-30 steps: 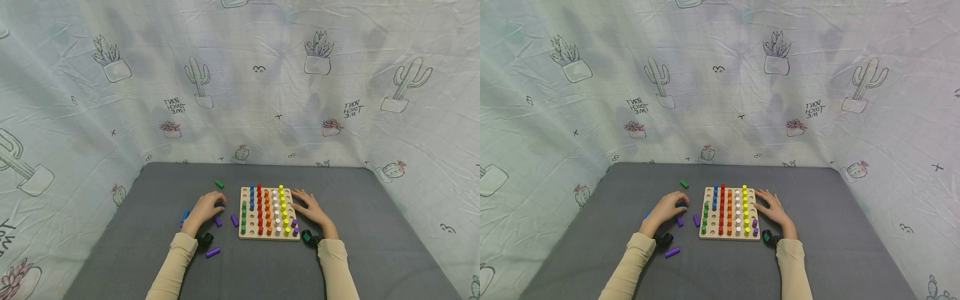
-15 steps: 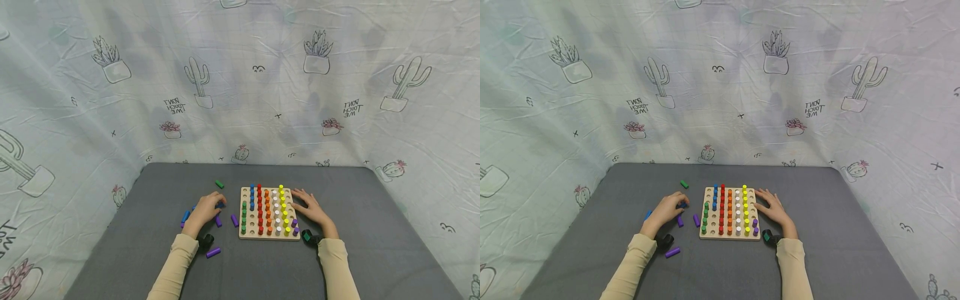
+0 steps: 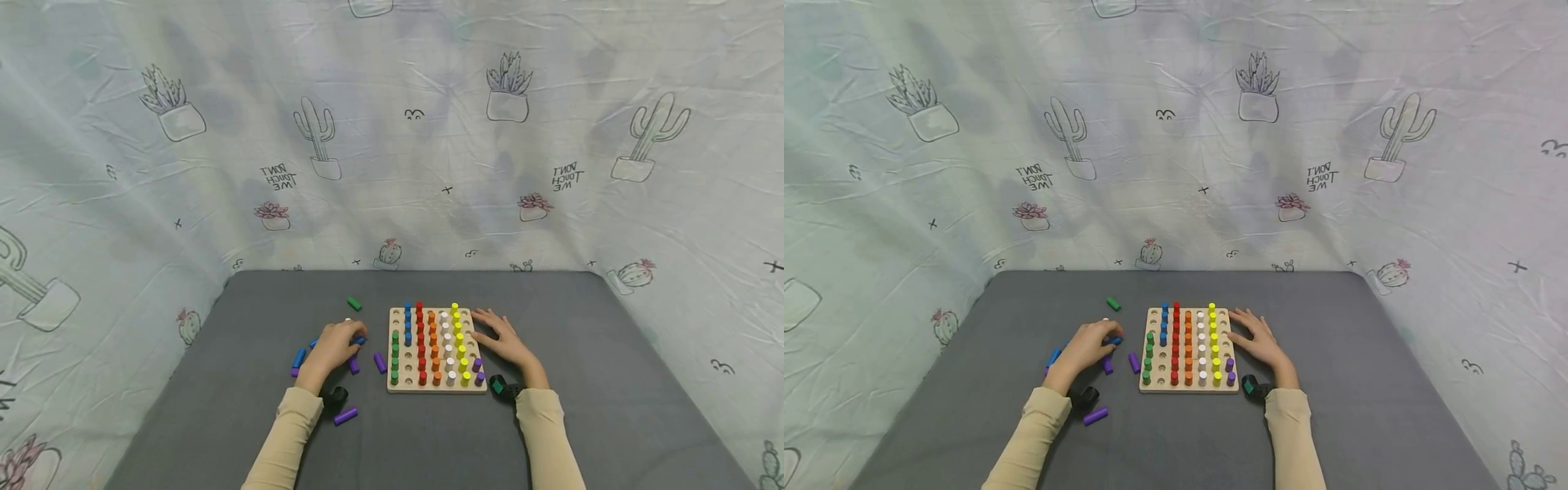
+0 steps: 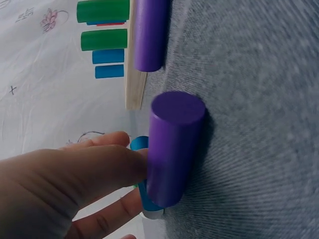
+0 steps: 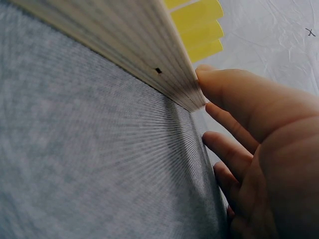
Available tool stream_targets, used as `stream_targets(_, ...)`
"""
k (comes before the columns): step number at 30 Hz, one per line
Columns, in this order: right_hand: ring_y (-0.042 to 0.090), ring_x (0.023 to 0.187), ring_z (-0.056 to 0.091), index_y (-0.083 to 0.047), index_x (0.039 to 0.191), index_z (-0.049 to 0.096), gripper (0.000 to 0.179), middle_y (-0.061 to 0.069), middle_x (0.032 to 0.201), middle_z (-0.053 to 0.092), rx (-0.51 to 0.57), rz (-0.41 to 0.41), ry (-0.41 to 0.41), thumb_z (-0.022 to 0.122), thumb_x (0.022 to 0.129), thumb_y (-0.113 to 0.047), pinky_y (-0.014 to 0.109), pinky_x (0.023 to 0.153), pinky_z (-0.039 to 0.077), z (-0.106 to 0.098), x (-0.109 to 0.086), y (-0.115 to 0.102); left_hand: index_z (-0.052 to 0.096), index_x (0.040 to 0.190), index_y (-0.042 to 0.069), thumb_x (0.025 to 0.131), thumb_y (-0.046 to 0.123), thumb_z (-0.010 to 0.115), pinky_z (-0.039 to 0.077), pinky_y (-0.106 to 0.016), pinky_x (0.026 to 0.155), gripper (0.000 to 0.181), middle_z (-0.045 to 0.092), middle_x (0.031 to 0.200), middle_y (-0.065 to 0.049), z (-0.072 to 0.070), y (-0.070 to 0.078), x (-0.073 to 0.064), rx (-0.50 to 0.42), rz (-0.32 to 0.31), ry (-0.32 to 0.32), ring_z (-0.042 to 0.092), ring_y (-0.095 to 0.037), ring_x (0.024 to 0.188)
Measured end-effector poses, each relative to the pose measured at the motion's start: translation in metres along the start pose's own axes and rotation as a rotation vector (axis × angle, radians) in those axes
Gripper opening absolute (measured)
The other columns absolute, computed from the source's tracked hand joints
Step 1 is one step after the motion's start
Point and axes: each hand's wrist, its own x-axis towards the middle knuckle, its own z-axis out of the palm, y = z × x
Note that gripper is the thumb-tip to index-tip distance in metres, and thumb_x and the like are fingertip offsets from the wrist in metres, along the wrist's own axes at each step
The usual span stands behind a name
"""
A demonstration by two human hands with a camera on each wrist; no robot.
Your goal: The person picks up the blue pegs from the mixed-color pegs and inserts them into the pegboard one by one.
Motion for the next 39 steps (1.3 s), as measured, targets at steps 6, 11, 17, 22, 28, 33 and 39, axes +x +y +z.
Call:
stream_targets(6,0.044,0.138,0.013,-0.007,0.139,0.042,0.058,0.023,0.145,0.032,-0.005,0.006,-0.002,0.061,0.089,-0.03,0.061,0.109,-0.002,0.0,-0.001,-0.001,0.066,0.105,0.017,0.08,0.009,0.072,0.05,-0.035,0.083,0.026,0.065,0.099,0.002,-0.002,0.002,-0.001,-0.053,-0.002,0.004,0.062,-0.016,0.092)
stream_targets(11,0.043,0.138,0.013,-0.007,0.139,0.042,0.058,0.023,0.145,0.032,-0.009,0.007,0.002,0.061,0.089,-0.03,0.061,0.109,-0.002,0.001,0.0,0.0,0.066,0.109,0.016,0.081,0.011,0.072,0.051,-0.033,0.08,0.028,0.064,0.102,0.002,-0.002,0.003,0.001,-0.072,0.007,0.018,0.062,-0.015,0.092)
stream_targets(17,0.043,0.138,0.013,-0.007,0.139,0.042,0.058,0.023,0.145,0.032,-0.012,0.009,0.004,0.061,0.089,-0.03,0.061,0.109,-0.002,0.002,0.0,0.001,0.067,0.111,0.013,0.082,0.012,0.071,0.052,-0.033,0.076,0.029,0.063,0.101,0.002,-0.004,0.006,0.002,-0.09,0.015,0.021,0.062,-0.016,0.088)
stream_targets(22,0.043,0.138,0.013,-0.008,0.139,0.042,0.057,0.023,0.146,0.031,-0.012,0.01,0.002,0.061,0.089,-0.029,0.061,0.109,-0.002,0.002,0.0,0.0,0.068,0.109,0.01,0.081,0.01,0.071,0.052,-0.034,0.074,0.028,0.062,0.099,-0.001,-0.006,0.008,0.004,-0.16,0.0,-0.003,0.062,-0.018,0.087)
stream_targets(28,0.044,0.138,0.013,-0.007,0.139,0.042,0.057,0.023,0.146,0.031,-0.008,0.006,0.002,0.06,0.09,-0.028,0.061,0.109,-0.003,0.002,-0.001,-0.001,0.069,0.106,0.011,0.082,0.01,0.071,0.052,-0.033,0.075,0.024,0.062,0.097,0.0,-0.005,0.01,0.007,-0.204,-0.009,-0.011,0.061,-0.017,0.087)
stream_targets(33,0.044,0.138,0.012,-0.007,0.139,0.042,0.056,0.023,0.146,0.031,-0.01,0.005,0.002,0.06,0.09,-0.029,0.062,0.109,-0.002,0.002,-0.001,-0.001,0.068,0.103,0.011,0.081,0.01,0.071,0.05,-0.034,0.075,0.023,0.062,0.096,0.0,-0.005,0.012,0.01,-0.254,-0.005,0.0,0.059,-0.017,0.087)
stream_targets(39,0.044,0.138,0.012,-0.007,0.139,0.042,0.056,0.023,0.146,0.03,-0.001,0.002,-0.001,0.06,0.09,-0.029,0.062,0.109,-0.003,0.003,-0.001,-0.001,0.066,0.103,0.011,0.082,0.01,0.071,0.05,-0.034,0.077,0.022,0.062,0.097,0.0,-0.004,0.016,0.013,-0.302,-0.004,-0.005,0.059,-0.016,0.088)
